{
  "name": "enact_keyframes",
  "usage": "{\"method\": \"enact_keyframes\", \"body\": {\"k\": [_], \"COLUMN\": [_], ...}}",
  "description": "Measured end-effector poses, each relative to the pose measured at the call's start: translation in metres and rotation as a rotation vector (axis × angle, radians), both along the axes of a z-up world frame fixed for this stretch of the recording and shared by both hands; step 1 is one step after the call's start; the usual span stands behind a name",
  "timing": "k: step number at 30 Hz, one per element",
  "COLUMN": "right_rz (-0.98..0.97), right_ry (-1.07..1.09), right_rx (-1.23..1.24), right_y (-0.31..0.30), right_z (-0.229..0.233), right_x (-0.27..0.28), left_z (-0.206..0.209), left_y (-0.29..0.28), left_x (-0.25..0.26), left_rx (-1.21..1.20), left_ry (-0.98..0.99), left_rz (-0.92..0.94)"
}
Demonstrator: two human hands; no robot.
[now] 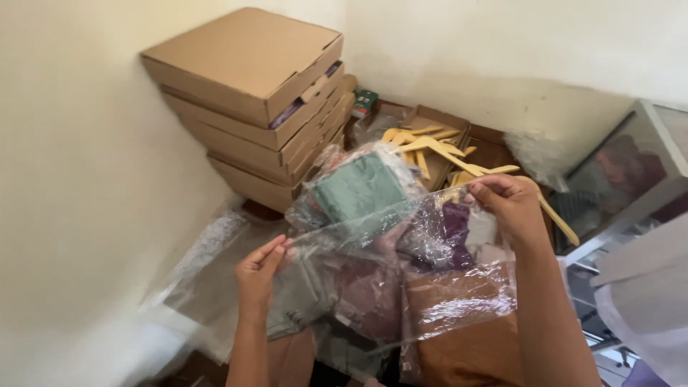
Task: The recorder is sorting through and organizing various items of clothing that are individually packed in plastic bags.
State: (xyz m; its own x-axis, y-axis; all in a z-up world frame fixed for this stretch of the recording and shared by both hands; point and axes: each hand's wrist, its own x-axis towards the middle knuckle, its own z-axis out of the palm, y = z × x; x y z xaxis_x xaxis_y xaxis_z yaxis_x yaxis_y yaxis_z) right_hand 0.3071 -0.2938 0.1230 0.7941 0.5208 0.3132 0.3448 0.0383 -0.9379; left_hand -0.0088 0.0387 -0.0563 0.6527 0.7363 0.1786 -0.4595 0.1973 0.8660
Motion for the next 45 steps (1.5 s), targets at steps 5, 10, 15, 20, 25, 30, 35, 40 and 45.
{"method": "enact_keyframes", "body": {"k": [5, 10, 15, 20, 25, 30, 35, 40, 45], "right_rz": [0.110, 0.130, 0.193, 0.278, 0.187, 0.233, 0.432, 0.470, 0.427], "right_ry": [-0.082, -0.019, -0.003, 0.039, -0.458, -0.617, -0.520, -0.369, -0.299], "right_rx": [0.006, -0.044, -0.078, -0.106, -0.193, -0.236, -0.287, -0.482, -0.495], "right_y": [0.027, 0.061, 0.097, 0.145, 0.178, 0.202, 0.208, 0.193, 0.169], "right_z": [-0.016, -0.026, -0.045, -0.058, -0.058, -0.104, -0.141, -0.172, -0.192], "right_x": [-0.004, -0.008, -0.017, -0.058, -0.119, -0.164, -0.199, -0.203, -0.189], "left_z": [-0.036, -0.058, -0.082, -0.126, -0.139, -0.151, -0.184, -0.205, -0.214], "left_y": [0.026, 0.047, 0.070, 0.103, 0.122, 0.139, 0.167, 0.184, 0.194], "left_x": [-0.013, -0.029, -0.049, -0.096, -0.149, -0.176, -0.181, -0.167, -0.154], "left_rx": [-0.269, -0.427, -0.456, -0.401, -0.622, -0.694, -0.700, -0.634, -0.533], "left_ry": [-0.064, -0.189, -0.170, -0.155, -0.041, 0.040, 0.131, 0.119, 0.186], "left_rz": [0.092, 0.085, 0.262, 0.533, 0.846, 1.029, 1.168, 1.289, 1.335]}}
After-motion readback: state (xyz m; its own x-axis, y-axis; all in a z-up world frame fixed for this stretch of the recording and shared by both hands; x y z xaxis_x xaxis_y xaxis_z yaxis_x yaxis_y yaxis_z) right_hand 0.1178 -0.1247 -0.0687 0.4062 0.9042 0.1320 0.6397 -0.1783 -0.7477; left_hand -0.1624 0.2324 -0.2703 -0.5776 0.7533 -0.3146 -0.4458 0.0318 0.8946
